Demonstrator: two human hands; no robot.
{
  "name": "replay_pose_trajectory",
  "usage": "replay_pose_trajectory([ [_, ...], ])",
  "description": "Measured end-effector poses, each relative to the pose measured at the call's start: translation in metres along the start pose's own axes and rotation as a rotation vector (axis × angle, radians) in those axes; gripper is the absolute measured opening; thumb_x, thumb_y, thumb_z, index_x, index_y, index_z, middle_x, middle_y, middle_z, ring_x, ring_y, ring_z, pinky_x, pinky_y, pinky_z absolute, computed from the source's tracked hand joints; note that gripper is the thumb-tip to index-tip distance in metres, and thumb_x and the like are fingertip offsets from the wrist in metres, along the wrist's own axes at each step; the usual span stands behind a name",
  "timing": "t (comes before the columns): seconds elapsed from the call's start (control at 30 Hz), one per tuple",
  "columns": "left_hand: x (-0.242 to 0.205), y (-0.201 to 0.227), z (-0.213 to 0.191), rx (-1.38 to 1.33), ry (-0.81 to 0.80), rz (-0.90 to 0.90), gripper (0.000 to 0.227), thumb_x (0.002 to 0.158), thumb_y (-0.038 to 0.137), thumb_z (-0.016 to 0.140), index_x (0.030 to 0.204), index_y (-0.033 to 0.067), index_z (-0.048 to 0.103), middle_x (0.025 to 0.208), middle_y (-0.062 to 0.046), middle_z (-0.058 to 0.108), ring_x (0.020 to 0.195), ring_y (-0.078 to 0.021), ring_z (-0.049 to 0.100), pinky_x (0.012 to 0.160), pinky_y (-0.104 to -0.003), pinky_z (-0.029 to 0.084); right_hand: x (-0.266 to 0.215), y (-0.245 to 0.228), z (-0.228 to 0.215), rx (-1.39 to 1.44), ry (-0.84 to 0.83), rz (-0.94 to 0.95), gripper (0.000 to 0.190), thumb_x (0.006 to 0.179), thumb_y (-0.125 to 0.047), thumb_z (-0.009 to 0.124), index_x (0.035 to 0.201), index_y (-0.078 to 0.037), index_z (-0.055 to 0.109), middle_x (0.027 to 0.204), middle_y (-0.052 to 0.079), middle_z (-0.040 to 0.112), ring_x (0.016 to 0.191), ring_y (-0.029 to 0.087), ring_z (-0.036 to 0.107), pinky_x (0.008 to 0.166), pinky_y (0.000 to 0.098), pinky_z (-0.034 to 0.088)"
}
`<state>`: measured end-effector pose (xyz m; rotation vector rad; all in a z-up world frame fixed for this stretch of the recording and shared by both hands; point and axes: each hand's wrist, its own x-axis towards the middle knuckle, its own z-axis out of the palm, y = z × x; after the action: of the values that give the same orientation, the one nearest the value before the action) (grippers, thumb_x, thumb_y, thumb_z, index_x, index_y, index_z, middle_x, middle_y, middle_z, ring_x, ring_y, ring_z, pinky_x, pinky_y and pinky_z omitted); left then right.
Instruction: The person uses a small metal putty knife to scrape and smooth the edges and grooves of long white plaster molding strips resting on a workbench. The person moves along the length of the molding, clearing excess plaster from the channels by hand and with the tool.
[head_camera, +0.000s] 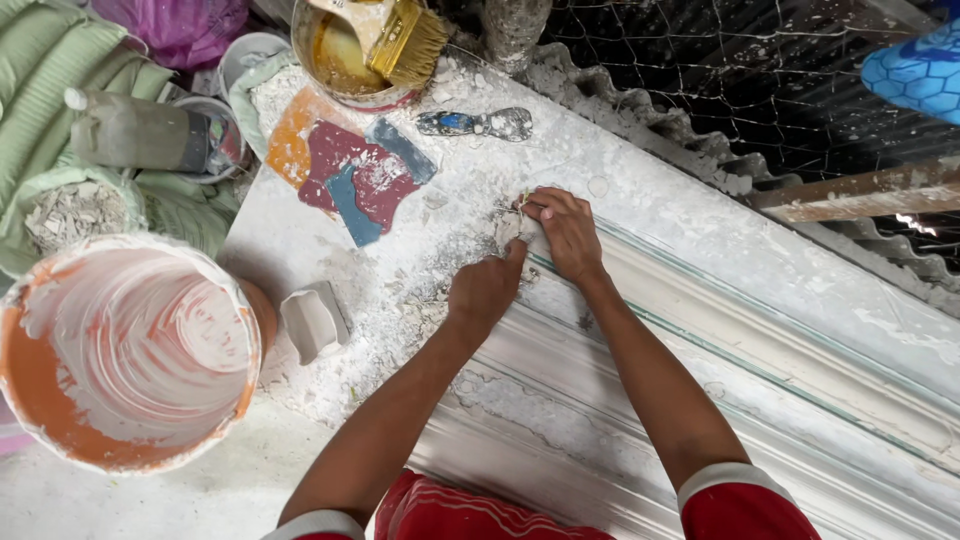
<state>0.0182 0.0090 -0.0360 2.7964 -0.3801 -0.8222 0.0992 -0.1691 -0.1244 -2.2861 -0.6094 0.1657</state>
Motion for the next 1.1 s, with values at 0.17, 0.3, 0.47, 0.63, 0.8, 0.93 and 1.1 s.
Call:
replay_pose_trajectory([
  [0.17, 0.009, 0.005, -0.010, -0.100, -0.039, -0.049, 0.030, 0.102, 0.003, 0.035, 0.132, 0.0028, 0.035, 0.095, -0.021, 0.072, 0.088, -0.0370, 0.075, 0.076, -0.050, 0.061, 0.005, -0.007, -0.005, 0.061, 0.008, 0.023, 0.064, 0.111, -0.032, 0.014, 0.127, -0.013, 0.073, 0.134, 0.003, 0.066, 0.141, 0.024, 0.048, 0.114, 0.0399, 0.026],
  [0.3, 0.008, 0.009, -0.018, -0.186, -0.046, -0.083, 0.024, 0.103, 0.001, 0.035, 0.127, 0.0012, 0.037, 0.094, -0.023, 0.073, 0.089, -0.0381, 0.075, 0.076, -0.050, 0.061, 0.003, -0.008, 0.000, 0.080, 0.013, 0.040, 0.063, 0.110, -0.030, 0.016, 0.127, -0.013, 0.074, 0.134, 0.003, 0.067, 0.141, 0.024, 0.048, 0.114, 0.0394, 0.026],
  [0.47, 0.016, 0.006, -0.020, -0.324, -0.057, -0.114, 0.025, 0.102, 0.005, 0.036, 0.127, 0.0027, 0.037, 0.098, -0.025, 0.072, 0.094, -0.0425, 0.074, 0.080, -0.056, 0.059, 0.003, -0.010, 0.000, 0.047, 0.011, 0.029, 0.062, 0.110, -0.029, 0.016, 0.128, -0.014, 0.073, 0.134, 0.002, 0.067, 0.141, 0.023, 0.048, 0.114, 0.0395, 0.026],
  [0.63, 0.018, -0.003, -0.017, -0.416, -0.076, -0.120, 0.032, 0.102, 0.007, 0.038, 0.133, 0.0014, 0.036, 0.102, -0.029, 0.071, 0.100, -0.0465, 0.072, 0.084, -0.059, 0.058, 0.003, -0.012, 0.001, -0.005, 0.014, 0.020, 0.061, 0.110, -0.029, 0.016, 0.128, -0.016, 0.073, 0.133, 0.001, 0.067, 0.139, 0.023, 0.049, 0.113, 0.0405, 0.027],
  [0.8, 0.011, -0.014, -0.024, -0.624, -0.096, -0.161, 0.046, 0.100, 0.012, 0.043, 0.142, -0.0013, 0.028, 0.113, -0.036, 0.067, 0.111, -0.0533, 0.067, 0.091, -0.065, 0.053, 0.004, -0.009, -0.001, -0.033, 0.013, -0.010, 0.059, 0.110, -0.033, 0.018, 0.128, -0.018, 0.072, 0.134, 0.000, 0.066, 0.140, 0.024, 0.048, 0.112, 0.0417, 0.028],
  [0.93, 0.006, -0.023, -0.007, -0.541, -0.101, -0.185, 0.041, 0.101, 0.012, 0.037, 0.140, 0.0030, 0.028, 0.111, -0.031, 0.068, 0.107, -0.0507, 0.069, 0.089, -0.062, 0.055, 0.002, -0.007, 0.000, -0.049, 0.004, -0.017, 0.059, 0.110, -0.032, 0.018, 0.129, -0.018, 0.072, 0.133, 0.001, 0.066, 0.140, 0.024, 0.049, 0.111, 0.0412, 0.029],
  [1.1, 0.010, -0.019, 0.006, -0.116, -0.096, -0.051, 0.046, 0.102, 0.010, 0.038, 0.147, 0.0090, 0.027, 0.105, -0.021, 0.070, 0.098, -0.0406, 0.074, 0.081, -0.055, 0.059, 0.001, -0.004, 0.000, -0.056, -0.010, -0.018, 0.059, 0.110, -0.031, 0.017, 0.129, -0.017, 0.072, 0.134, 0.002, 0.066, 0.141, 0.025, 0.048, 0.110, 0.0413, 0.028],
])
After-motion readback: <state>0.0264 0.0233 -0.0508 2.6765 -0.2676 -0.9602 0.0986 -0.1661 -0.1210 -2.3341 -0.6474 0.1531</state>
